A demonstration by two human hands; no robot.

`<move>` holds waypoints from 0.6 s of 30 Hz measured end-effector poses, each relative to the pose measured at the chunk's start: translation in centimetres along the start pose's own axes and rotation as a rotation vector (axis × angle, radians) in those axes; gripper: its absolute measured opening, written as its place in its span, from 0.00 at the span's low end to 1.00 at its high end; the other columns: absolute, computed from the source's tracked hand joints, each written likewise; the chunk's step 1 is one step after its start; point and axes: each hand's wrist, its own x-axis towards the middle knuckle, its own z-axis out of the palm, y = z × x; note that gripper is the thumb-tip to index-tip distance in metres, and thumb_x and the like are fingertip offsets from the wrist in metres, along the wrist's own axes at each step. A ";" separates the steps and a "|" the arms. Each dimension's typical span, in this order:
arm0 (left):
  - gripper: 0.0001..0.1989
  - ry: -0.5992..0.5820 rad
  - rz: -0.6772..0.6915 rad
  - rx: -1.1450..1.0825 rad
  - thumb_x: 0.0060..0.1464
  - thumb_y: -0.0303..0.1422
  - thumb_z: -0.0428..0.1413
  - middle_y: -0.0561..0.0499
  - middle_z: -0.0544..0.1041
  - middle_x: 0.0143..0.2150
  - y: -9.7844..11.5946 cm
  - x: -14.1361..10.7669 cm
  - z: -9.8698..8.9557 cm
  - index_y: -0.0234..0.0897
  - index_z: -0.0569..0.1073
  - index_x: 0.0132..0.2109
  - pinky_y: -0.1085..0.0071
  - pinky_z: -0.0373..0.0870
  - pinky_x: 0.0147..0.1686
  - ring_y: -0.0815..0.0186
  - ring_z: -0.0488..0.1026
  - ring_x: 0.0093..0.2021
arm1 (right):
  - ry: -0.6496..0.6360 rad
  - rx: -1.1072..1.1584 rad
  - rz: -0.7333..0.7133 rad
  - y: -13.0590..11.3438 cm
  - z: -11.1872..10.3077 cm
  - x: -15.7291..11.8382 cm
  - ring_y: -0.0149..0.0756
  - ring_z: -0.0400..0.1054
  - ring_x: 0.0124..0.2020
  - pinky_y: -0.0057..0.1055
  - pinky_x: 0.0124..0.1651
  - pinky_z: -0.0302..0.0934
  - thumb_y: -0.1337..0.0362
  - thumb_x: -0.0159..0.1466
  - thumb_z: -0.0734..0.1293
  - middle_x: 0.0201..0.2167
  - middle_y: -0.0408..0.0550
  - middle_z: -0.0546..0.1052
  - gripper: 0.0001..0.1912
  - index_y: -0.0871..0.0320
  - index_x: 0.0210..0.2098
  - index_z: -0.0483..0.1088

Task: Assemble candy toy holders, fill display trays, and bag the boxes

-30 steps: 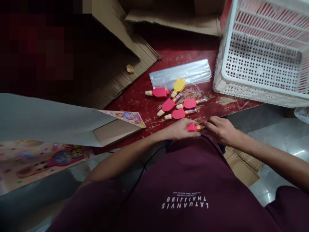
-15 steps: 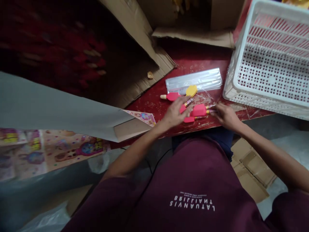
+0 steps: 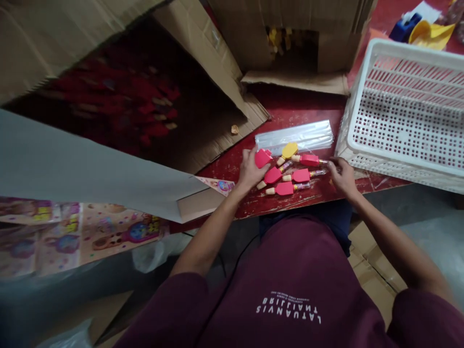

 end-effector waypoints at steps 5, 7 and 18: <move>0.33 -0.288 0.019 -0.571 0.51 0.39 0.67 0.42 0.74 0.58 4.1 -4.4 -0.2 0.36 0.64 0.60 0.59 0.72 0.58 0.57 0.75 0.57 | 0.030 0.484 0.496 -4.2 -1.5 -2.8 0.36 0.57 0.18 0.35 0.23 0.57 0.30 0.65 0.56 0.16 0.43 0.63 0.36 0.56 0.34 0.74; 0.35 -0.442 0.095 -0.665 0.52 0.38 0.66 0.41 0.74 0.61 6.1 -6.3 0.1 0.37 0.63 0.63 0.59 0.72 0.59 0.57 0.74 0.59 | -0.029 0.557 0.547 -5.7 -1.7 -3.7 0.33 0.53 0.16 0.33 0.20 0.52 0.28 0.64 0.58 0.14 0.40 0.60 0.38 0.57 0.37 0.76; 0.31 -0.439 0.263 -0.393 0.50 0.42 0.69 0.46 0.77 0.60 10.9 -9.9 -1.7 0.42 0.70 0.59 0.55 0.69 0.62 0.54 0.74 0.60 | -0.339 0.299 -0.032 -8.6 -4.7 -6.0 0.40 0.74 0.43 0.35 0.46 0.68 0.40 0.68 0.65 0.38 0.49 0.79 0.25 0.55 0.45 0.78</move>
